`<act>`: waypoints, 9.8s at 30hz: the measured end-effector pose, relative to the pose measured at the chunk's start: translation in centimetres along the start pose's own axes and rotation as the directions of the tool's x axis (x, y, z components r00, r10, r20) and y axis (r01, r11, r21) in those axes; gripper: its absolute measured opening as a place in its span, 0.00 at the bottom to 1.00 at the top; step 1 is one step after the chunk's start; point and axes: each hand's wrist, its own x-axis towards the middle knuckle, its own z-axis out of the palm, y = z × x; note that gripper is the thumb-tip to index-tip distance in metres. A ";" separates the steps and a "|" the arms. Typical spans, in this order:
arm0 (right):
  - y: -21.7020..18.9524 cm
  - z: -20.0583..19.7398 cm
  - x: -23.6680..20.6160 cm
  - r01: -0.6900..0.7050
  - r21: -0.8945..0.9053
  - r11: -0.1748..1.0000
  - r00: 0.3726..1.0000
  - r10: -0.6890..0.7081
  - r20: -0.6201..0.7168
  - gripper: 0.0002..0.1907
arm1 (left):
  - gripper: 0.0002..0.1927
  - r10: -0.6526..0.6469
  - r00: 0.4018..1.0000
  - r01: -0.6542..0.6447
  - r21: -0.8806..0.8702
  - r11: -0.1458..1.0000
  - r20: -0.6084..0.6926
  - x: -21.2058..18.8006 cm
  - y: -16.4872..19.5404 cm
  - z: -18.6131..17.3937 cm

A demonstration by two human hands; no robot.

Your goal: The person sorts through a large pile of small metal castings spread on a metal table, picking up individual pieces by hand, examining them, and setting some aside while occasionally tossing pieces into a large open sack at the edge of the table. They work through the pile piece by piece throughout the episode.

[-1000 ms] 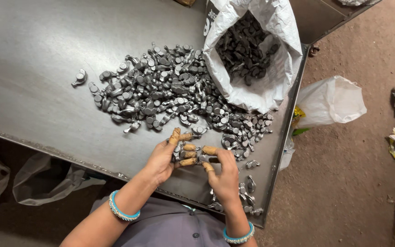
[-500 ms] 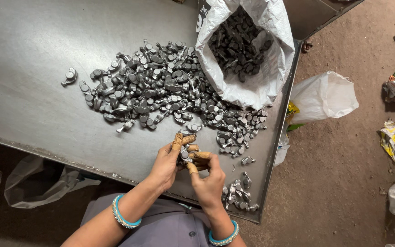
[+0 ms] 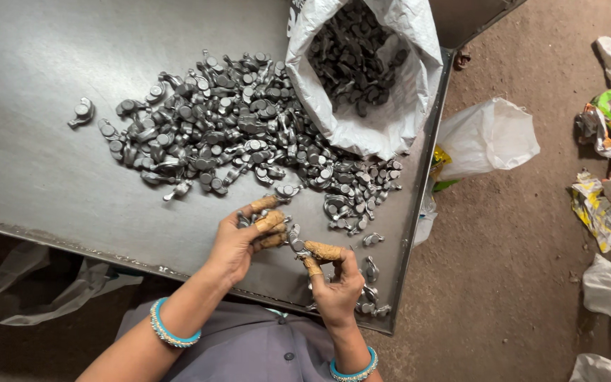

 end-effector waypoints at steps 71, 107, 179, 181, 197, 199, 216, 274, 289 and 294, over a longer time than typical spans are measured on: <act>5.8 -2.2 2.7 -0.676 0.664 0.320 0.726 0.448 0.522 0.17 | 0.18 -0.305 0.949 0.275 0.273 0.922 0.076 -0.4 0.5 -0.4; 8.1 -2.2 3.2 -0.594 0.740 0.317 0.772 0.484 0.412 0.16 | 0.23 -0.137 0.987 0.092 0.400 0.912 0.086 0.1 0.6 -0.5; 2.8 4.1 8.2 -0.085 -0.029 0.996 0.967 0.089 0.239 0.11 | 0.28 0.507 0.692 -0.399 0.858 -0.323 0.513 3.7 9.0 3.6; 3.7 2.6 6.9 -0.317 0.314 0.895 0.938 0.247 0.242 0.11 | 0.27 0.465 0.706 -0.404 0.843 -0.355 0.534 3.9 9.1 3.7; 4.3 -1.6 1.7 -0.396 0.689 0.607 0.906 0.383 0.183 0.17 | 0.10 0.451 0.582 -0.568 0.735 -0.371 0.677 2.2 7.2 0.5; 4.5 -1.6 1.9 -0.417 0.705 0.575 0.895 0.395 0.207 0.17 | 0.11 0.373 0.734 -0.573 0.812 -0.107 0.567 1.0 5.0 -0.2; 2.2 3.4 6.8 -0.057 -0.026 0.998 0.983 0.060 0.174 0.11 | 0.18 -0.238 0.971 0.238 0.059 0.969 -0.008 0.4 1.8 1.5; 0.0 5.2 9.4 0.474 -0.272 0.838 0.825 -0.314 0.471 0.27 | 0.13 -0.245 0.969 0.243 0.111 0.964 0.002 -0.4 2.6 -0.7; 5.8 0.2 5.0 -0.706 0.575 0.414 0.708 0.448 0.546 0.16 | 0.16 -0.285 0.958 0.285 0.153 0.946 -0.018 -0.1 2.4 -0.8; 5.3 -0.1 5.0 -0.729 0.555 0.401 0.684 0.463 0.564 0.14 | 0.17 -0.295 0.955 0.285 0.196 0.938 0.020 -0.1 1.0 -0.2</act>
